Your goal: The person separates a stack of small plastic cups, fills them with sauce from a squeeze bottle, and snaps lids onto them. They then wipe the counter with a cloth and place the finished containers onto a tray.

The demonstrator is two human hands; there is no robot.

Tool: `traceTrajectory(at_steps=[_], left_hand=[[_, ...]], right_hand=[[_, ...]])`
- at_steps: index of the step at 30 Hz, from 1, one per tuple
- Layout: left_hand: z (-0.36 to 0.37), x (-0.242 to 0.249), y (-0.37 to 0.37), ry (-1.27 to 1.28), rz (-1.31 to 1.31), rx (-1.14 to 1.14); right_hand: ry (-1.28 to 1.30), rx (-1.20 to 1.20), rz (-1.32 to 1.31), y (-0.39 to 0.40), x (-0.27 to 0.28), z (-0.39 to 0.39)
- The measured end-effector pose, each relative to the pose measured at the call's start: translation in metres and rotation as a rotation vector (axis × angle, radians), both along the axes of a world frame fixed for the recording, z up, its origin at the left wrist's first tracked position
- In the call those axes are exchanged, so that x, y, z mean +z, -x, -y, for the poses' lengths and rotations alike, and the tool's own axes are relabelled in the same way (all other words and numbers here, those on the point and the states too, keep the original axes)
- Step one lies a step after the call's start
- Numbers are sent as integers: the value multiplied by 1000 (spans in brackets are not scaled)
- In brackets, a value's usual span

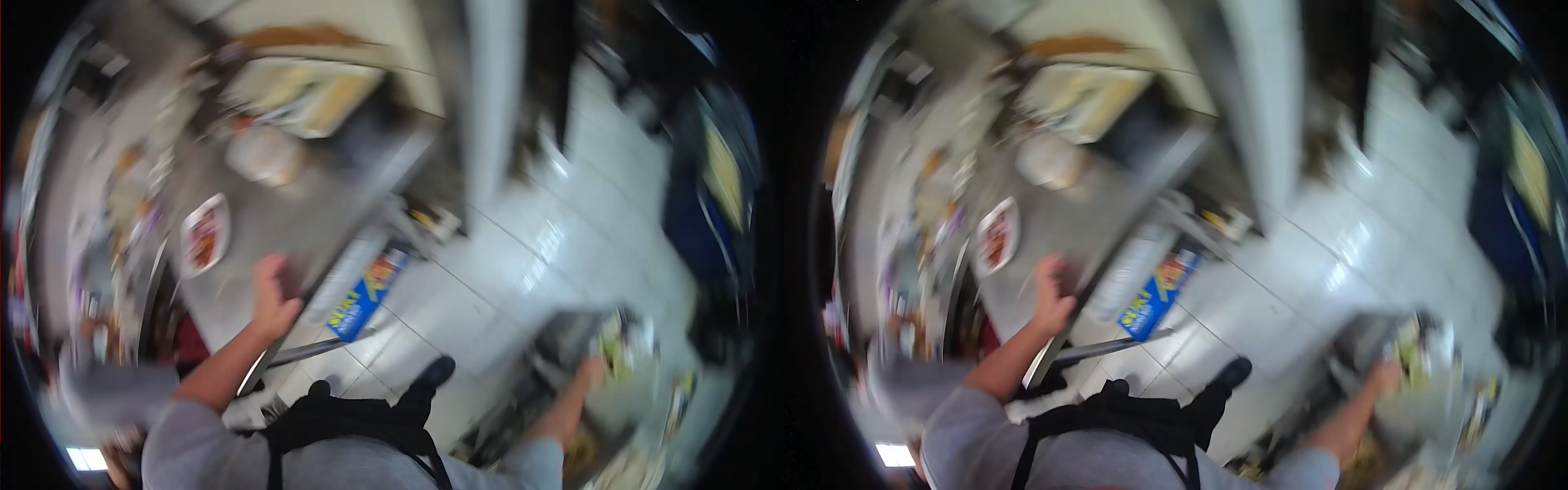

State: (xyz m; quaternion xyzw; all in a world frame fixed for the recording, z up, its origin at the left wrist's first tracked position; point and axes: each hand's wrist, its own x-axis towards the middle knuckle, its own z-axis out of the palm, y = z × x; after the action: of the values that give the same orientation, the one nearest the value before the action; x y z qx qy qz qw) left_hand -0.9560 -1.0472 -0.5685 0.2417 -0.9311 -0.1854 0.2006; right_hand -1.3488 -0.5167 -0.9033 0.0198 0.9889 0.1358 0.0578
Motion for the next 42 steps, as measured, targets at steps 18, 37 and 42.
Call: traceTrajectory(at_steps=[18,37,42], left_hand=[[-4,18,-35,-266,-466,-81],[73,424,-453,-431,-275,-267],[112,405,-442,-411,-277,-141]], right_hand=[[786,607,412,-121,266,257],[1109,1257,1129,-589,519,695],[948,1483,1302,-640,480,781]])
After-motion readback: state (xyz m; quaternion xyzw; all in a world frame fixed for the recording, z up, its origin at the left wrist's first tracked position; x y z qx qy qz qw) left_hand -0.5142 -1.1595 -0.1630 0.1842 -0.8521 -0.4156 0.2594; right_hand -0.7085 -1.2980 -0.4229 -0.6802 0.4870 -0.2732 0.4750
